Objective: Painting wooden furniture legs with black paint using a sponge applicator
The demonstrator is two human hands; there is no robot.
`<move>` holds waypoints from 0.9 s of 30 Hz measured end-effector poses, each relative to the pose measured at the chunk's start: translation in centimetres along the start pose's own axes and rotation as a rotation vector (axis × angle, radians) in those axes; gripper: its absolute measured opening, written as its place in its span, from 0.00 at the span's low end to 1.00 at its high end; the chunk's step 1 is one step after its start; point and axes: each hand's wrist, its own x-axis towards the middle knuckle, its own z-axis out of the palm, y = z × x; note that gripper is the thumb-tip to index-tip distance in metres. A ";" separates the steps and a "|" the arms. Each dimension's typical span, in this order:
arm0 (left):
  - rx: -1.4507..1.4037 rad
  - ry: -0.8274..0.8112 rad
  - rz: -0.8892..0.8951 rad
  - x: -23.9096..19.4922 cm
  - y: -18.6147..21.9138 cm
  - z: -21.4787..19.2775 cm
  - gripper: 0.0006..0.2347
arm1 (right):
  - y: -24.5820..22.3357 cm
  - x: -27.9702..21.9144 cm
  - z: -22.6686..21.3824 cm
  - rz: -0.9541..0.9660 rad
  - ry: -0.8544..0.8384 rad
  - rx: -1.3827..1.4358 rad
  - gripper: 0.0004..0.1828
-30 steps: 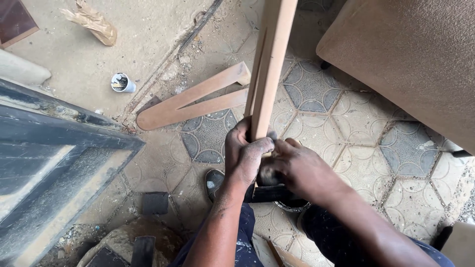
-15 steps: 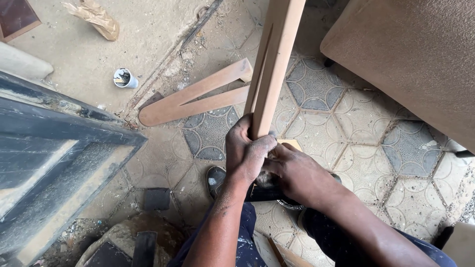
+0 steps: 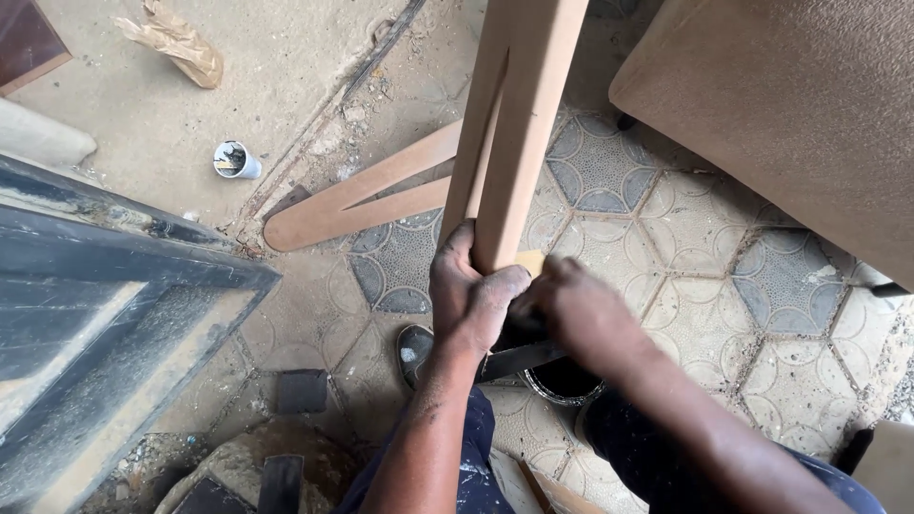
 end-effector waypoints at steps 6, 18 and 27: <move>-0.106 -0.016 -0.029 0.2 0.3 0.3 0.20 | 0.3 0.3 1.8 -0.108 0.092 0.091 0.06; -0.172 0.048 0.009 0.8 -2.0 -0.4 0.21 | -2.0 0.0 -1.7 -0.246 0.090 0.258 0.13; -0.080 0.029 0.070 0.0 -0.4 0.0 0.17 | -2.9 -0.2 -1.1 0.026 -0.055 0.066 0.10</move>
